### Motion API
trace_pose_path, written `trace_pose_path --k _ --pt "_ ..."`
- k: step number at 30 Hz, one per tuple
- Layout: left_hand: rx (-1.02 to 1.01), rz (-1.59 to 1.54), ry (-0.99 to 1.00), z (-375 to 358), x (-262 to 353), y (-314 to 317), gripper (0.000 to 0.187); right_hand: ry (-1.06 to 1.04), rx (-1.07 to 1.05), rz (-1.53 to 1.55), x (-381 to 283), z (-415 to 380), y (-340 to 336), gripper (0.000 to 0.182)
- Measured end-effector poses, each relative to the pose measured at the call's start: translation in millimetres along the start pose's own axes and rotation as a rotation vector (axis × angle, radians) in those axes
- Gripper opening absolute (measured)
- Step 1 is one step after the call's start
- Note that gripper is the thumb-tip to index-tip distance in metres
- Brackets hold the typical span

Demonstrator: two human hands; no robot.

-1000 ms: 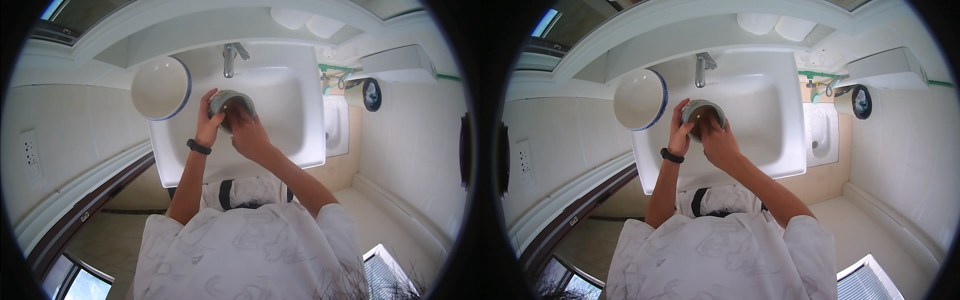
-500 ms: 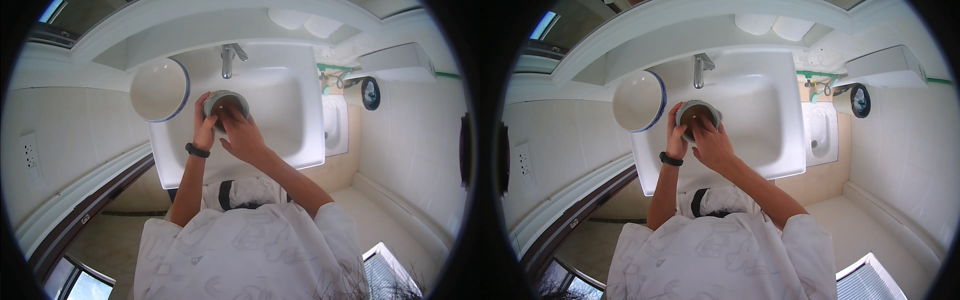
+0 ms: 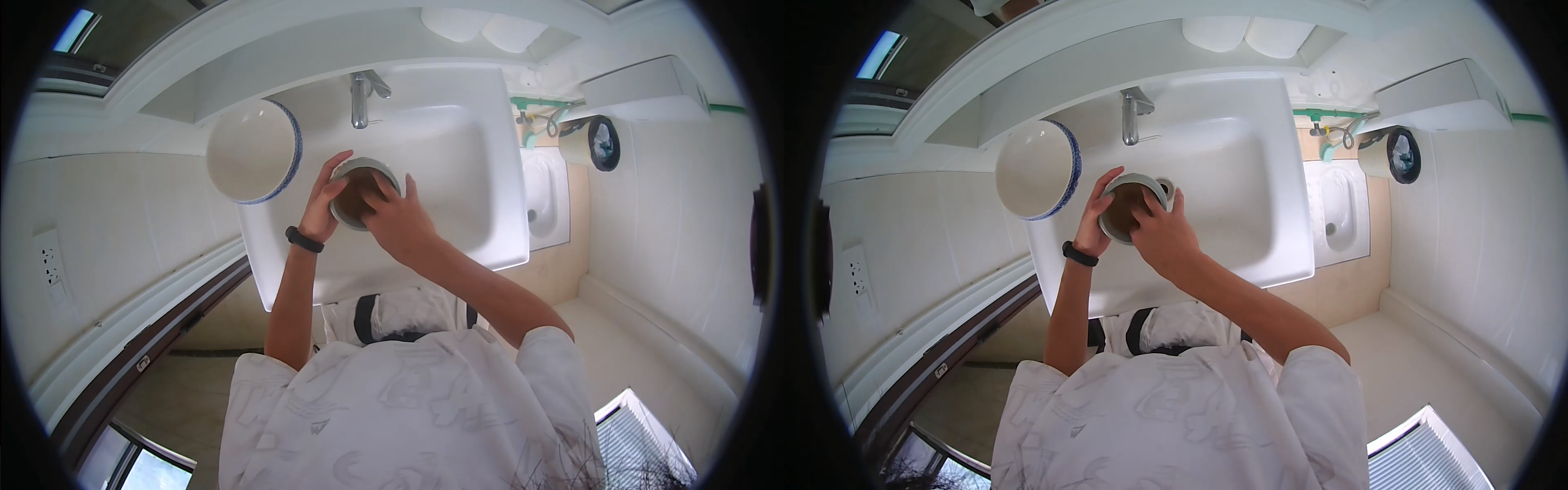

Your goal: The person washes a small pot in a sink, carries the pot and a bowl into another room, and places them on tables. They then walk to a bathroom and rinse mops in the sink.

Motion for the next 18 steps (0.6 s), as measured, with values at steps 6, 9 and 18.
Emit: trace_pose_path --k 6,9,18 --pt "0.124 -0.084 0.104 2.0 0.6 4.0 0.061 0.18 0.241 0.673 -3.9 13.0 8.0 0.064" --pt "0.167 -0.02 0.232 3.7 8.9 5.4 0.059 0.254 0.259 0.625 -9.0 16.9 5.6 0.076" --pt "0.201 0.138 0.266 2.3 13.0 7.7 0.067 0.259 0.223 0.619 4.5 2.2 -1.2 0.078"
Point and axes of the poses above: each hand's wrist, its own z-axis towards the middle knuckle, its own y-axis out of the palm, x = y × z, the point moved 8 cm from there along z, towards the middle knuckle, and after that the axes turned 4 degrees about z, right-handed, at the moved point
